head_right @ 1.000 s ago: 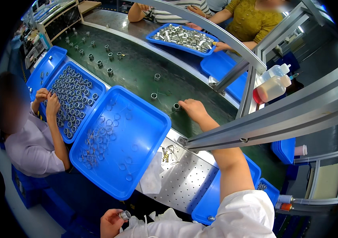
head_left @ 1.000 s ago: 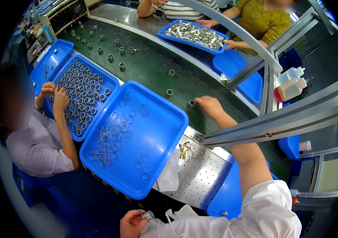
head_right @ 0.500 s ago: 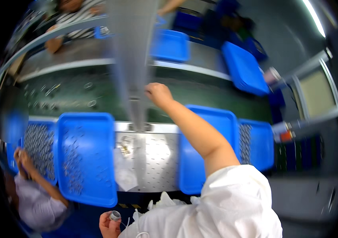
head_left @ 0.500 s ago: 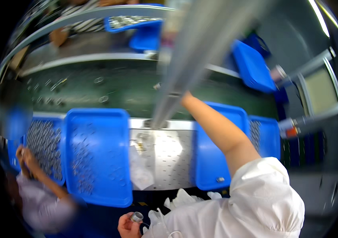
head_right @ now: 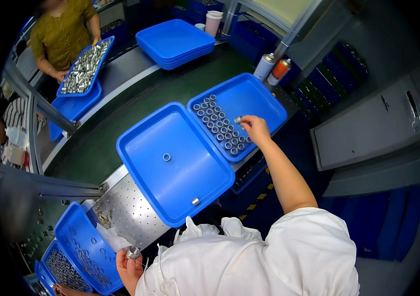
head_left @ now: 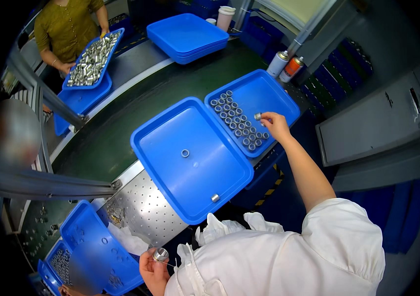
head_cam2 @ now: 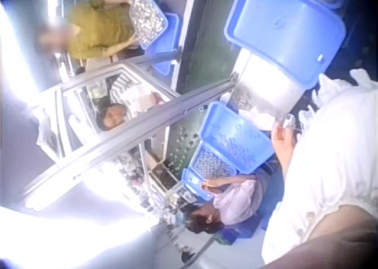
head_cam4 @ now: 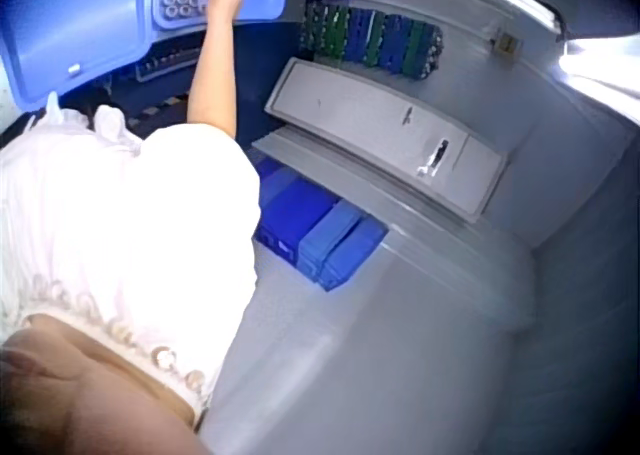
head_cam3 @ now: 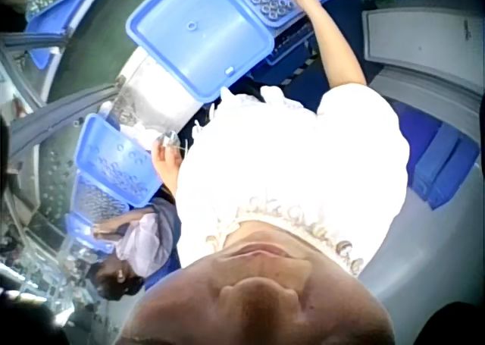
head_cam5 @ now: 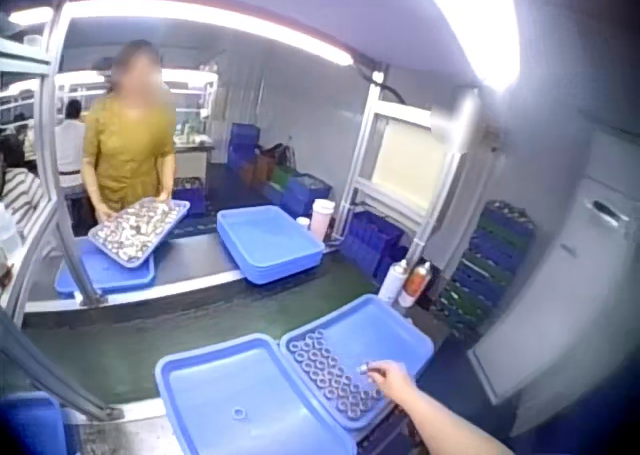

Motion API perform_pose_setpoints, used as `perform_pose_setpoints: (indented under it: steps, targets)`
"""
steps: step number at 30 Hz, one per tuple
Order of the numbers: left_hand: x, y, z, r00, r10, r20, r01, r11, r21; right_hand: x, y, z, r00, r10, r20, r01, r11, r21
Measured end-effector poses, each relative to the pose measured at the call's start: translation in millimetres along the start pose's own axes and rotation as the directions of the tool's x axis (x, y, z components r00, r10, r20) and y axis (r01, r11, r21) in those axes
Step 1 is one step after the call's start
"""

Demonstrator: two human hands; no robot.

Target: The person repeatedly picks up small cylindrical metal components and thin rings from blue trays. They insert the rings into the components by hand, then place the assembled units into a separate tray. The process is repetitive and performed at a steady pace.

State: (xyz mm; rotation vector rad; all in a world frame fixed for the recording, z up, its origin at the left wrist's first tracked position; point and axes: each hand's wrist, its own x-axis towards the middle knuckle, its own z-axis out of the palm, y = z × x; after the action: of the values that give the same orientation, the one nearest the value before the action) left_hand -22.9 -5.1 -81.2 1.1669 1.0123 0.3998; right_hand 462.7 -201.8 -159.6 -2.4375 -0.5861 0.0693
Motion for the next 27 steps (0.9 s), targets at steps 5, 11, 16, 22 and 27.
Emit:
perform_pose_setpoints:
  steps: [5, 11, 16, 22, 27]
  targets:
    - [-5.6, 22.8, 47.5, 1.0, 0.008, -0.011, -0.007, 0.992, 0.123, 19.9, 50.3, 0.0, 0.999, 0.035, -0.001, -0.034, 0.982, -0.186]
    - [-22.4, 26.0, 67.3, 0.981, 0.175, 0.085, -0.194, 0.918, 0.346, 75.9, 41.9, 50.1, 0.994, -0.11, 0.026, 0.113, 0.954, -0.278]
    - [-38.0, 14.6, 64.3, 0.99, 0.087, 0.115, -0.123, 0.924, 0.363, 112.0, 34.5, 74.6, 0.974, -0.22, 0.053, 0.225, 0.919, -0.324]
    - [-51.1, 5.3, 75.6, 0.983, -0.126, -0.131, 0.131, 0.991, 0.035, 134.0, 37.7, 91.8, 0.925, -0.344, 0.164, 0.38, 0.802, -0.46]
    - [-50.6, 5.7, 85.2, 0.981, -0.13, -0.145, 0.133, 0.991, 0.009, 133.9, 43.8, 96.5, 0.912, -0.366, 0.185, 0.409, 0.77, -0.49]
